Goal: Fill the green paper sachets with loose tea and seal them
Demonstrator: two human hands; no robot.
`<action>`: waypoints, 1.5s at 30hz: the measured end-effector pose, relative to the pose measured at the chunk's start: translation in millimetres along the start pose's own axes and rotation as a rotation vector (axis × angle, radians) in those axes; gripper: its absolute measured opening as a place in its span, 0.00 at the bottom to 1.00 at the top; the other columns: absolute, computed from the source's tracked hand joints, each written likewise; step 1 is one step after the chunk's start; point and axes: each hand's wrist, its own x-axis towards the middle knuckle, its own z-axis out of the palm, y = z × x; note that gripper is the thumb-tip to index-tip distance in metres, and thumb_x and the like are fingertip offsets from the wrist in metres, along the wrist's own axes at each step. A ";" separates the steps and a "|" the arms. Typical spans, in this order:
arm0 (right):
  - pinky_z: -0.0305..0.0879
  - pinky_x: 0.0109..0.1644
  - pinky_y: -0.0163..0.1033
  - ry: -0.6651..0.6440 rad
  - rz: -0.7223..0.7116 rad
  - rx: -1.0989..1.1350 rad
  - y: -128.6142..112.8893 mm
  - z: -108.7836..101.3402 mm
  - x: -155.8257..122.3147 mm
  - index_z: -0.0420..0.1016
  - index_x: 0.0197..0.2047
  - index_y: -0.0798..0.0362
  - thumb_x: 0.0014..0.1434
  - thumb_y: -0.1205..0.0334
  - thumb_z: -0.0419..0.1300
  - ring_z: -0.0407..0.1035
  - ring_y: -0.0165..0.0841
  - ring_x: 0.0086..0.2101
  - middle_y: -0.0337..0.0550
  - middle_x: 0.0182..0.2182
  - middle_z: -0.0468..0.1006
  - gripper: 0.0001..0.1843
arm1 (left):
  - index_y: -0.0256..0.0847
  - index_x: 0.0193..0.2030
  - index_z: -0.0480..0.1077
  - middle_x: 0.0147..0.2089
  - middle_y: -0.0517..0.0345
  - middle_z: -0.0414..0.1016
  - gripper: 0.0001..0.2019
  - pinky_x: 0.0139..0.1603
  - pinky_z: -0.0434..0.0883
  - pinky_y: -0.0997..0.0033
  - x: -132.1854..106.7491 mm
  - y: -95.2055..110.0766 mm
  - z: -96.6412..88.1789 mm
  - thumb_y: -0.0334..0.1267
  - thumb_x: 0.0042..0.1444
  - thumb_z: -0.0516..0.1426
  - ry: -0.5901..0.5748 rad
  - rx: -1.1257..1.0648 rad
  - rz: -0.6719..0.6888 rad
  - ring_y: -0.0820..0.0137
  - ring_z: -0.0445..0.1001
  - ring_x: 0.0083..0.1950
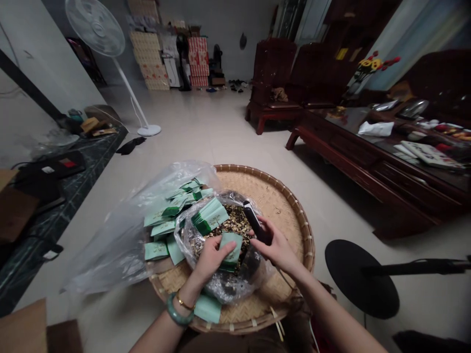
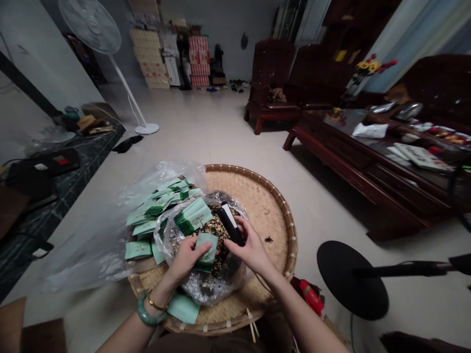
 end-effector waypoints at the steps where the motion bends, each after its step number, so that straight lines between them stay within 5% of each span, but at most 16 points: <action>1: 0.70 0.45 0.45 0.001 0.007 0.044 -1.4 5.1 1.2 0.58 0.58 0.50 0.48 0.58 0.65 0.73 0.40 0.40 0.43 0.37 0.76 0.35 | 0.31 0.32 0.75 0.26 0.54 0.77 0.25 0.30 0.71 0.71 0.0 0.3 2.3 0.55 0.39 0.66 -0.001 0.019 0.016 0.67 0.75 0.28; 6: 0.69 0.38 0.41 0.027 0.073 0.119 -6.8 20.9 4.2 0.56 0.58 0.50 0.42 0.65 0.65 0.72 0.36 0.33 0.36 0.30 0.74 0.39 | 0.31 0.29 0.76 0.25 0.58 0.76 0.22 0.28 0.66 0.76 -2.1 0.1 11.1 0.52 0.38 0.67 0.004 0.030 0.076 0.72 0.70 0.26; 17: 0.70 0.36 0.41 0.120 0.153 0.099 -2.5 15.0 4.2 0.61 0.52 0.52 0.39 0.61 0.68 0.72 0.37 0.31 0.36 0.28 0.73 0.36 | 0.30 0.22 0.75 0.19 0.58 0.71 0.22 0.24 0.63 0.76 -6.3 -11.4 15.2 0.52 0.38 0.68 0.014 -0.191 -0.086 0.75 0.66 0.22; 23: 0.70 0.36 0.40 0.110 0.163 0.083 0.1 16.0 2.8 0.61 0.51 0.52 0.39 0.62 0.68 0.72 0.36 0.31 0.35 0.28 0.73 0.35 | 0.31 0.30 0.78 0.26 0.55 0.77 0.21 0.28 0.67 0.74 -8.7 -14.4 17.2 0.48 0.35 0.70 -0.017 -0.200 -0.077 0.73 0.70 0.24; 32: 0.66 0.33 0.37 0.051 0.120 0.136 -2.2 5.7 5.2 0.65 0.51 0.54 0.42 0.58 0.69 0.68 0.31 0.27 0.34 0.26 0.72 0.33 | 0.32 0.40 0.78 0.36 0.53 0.79 0.22 0.38 0.68 0.71 -5.7 -8.5 9.8 0.39 0.36 0.69 -0.050 0.164 0.133 0.66 0.72 0.35; 45: 0.69 0.34 0.37 -0.092 0.096 0.029 -11.3 9.8 -2.2 0.65 0.39 0.51 0.41 0.68 0.63 0.72 0.32 0.29 0.35 0.27 0.76 0.20 | 0.33 0.28 0.78 0.23 0.59 0.74 0.10 0.28 0.61 0.75 -3.7 -17.5 5.0 0.39 0.42 0.65 -0.043 0.444 0.197 0.71 0.66 0.25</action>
